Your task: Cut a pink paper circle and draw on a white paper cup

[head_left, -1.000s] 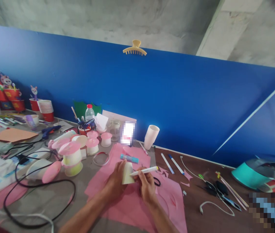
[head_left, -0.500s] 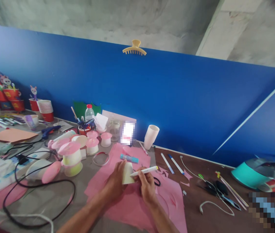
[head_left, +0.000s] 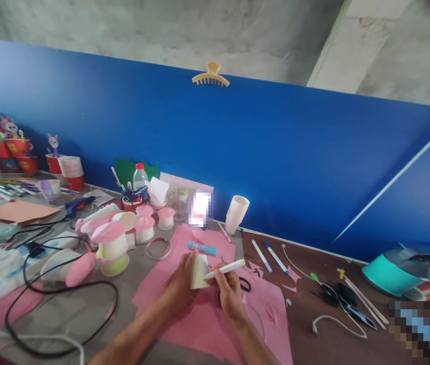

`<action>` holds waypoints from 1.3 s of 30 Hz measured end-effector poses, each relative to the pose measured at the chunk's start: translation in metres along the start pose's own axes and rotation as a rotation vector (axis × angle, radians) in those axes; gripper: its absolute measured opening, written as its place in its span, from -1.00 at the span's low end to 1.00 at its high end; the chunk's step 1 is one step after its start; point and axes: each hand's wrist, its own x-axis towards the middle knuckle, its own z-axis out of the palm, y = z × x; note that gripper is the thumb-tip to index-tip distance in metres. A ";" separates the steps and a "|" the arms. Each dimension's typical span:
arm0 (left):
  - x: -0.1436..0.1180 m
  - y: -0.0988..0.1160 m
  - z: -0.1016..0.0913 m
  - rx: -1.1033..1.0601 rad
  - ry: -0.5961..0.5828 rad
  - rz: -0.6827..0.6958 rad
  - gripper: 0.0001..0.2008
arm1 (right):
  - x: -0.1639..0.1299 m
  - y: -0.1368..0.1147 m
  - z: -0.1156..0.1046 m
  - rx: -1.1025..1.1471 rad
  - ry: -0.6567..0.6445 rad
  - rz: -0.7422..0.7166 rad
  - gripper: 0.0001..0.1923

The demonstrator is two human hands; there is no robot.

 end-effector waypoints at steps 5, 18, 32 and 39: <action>0.000 0.000 -0.003 0.010 -0.075 -0.039 -0.34 | 0.002 0.005 -0.003 0.004 0.069 0.001 -0.51; 0.000 0.001 -0.001 0.002 -0.015 -0.014 -0.36 | 0.001 0.007 -0.004 0.020 0.026 0.011 -0.55; -0.001 -0.002 0.000 0.011 0.017 0.021 -0.37 | 0.000 0.007 -0.004 0.046 0.026 0.018 -0.57; 0.001 -0.001 -0.002 0.022 -0.030 -0.016 -0.31 | 0.007 0.013 -0.005 0.165 0.155 0.047 -0.58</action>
